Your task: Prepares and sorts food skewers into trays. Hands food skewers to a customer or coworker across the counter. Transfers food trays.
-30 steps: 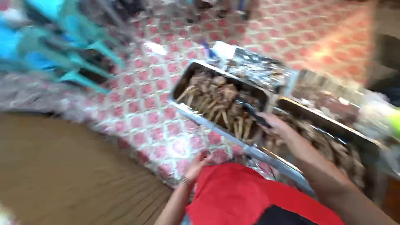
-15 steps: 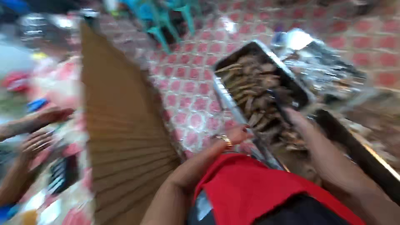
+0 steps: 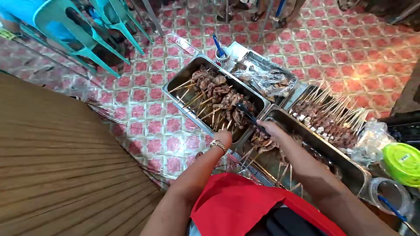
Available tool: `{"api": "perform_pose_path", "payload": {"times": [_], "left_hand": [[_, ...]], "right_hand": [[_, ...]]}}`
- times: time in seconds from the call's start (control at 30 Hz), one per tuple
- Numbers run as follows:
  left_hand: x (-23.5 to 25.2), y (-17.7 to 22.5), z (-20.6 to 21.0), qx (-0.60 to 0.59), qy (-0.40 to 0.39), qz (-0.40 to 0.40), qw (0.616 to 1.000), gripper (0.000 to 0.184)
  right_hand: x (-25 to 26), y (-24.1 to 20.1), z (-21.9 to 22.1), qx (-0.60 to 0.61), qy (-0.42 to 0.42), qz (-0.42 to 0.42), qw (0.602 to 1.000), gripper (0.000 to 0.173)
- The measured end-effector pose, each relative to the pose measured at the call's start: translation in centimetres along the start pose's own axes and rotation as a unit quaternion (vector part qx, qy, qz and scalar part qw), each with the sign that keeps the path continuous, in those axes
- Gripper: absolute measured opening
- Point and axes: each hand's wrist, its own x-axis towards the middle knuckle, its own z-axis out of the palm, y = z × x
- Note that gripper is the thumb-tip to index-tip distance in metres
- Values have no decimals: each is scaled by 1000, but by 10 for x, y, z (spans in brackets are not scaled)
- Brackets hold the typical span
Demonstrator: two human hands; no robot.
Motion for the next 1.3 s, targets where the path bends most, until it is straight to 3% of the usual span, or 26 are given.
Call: {"api": "perform_pose_path", "payload": {"times": [0.17,0.4,0.63,0.77,0.9,1.0,1.13,1.3], "left_hand": [[-6,-3,-10,-32,-15,-12,999,36],[-10,-15,-10,-93,15,-17,995,33],[-36,-19,-4,-184,20,-2,983,39],[-78,-51,-3,-282,36,8,959,37],[-109,-68,12,-396,53,-18,917,35],[-115,-71,20,-478,72,-27,875,31],[-120,-61,9,-615,100,-49,780,19],[-79,-31,-8,-736,93,-86,665,27]], "right_hand": [[-15,-14,-34,-42,-19,45,998,45],[-17,-6,-62,-3,-3,24,1000,42],[-35,-6,-57,37,32,-21,999,39],[-23,-17,-29,26,-26,-75,997,38],[-48,-39,-8,83,-26,-74,993,36],[-33,-40,-20,137,-38,-63,988,41],[-27,-41,-24,120,-60,-78,988,48],[-27,-29,-17,138,-65,-70,986,49]]}}
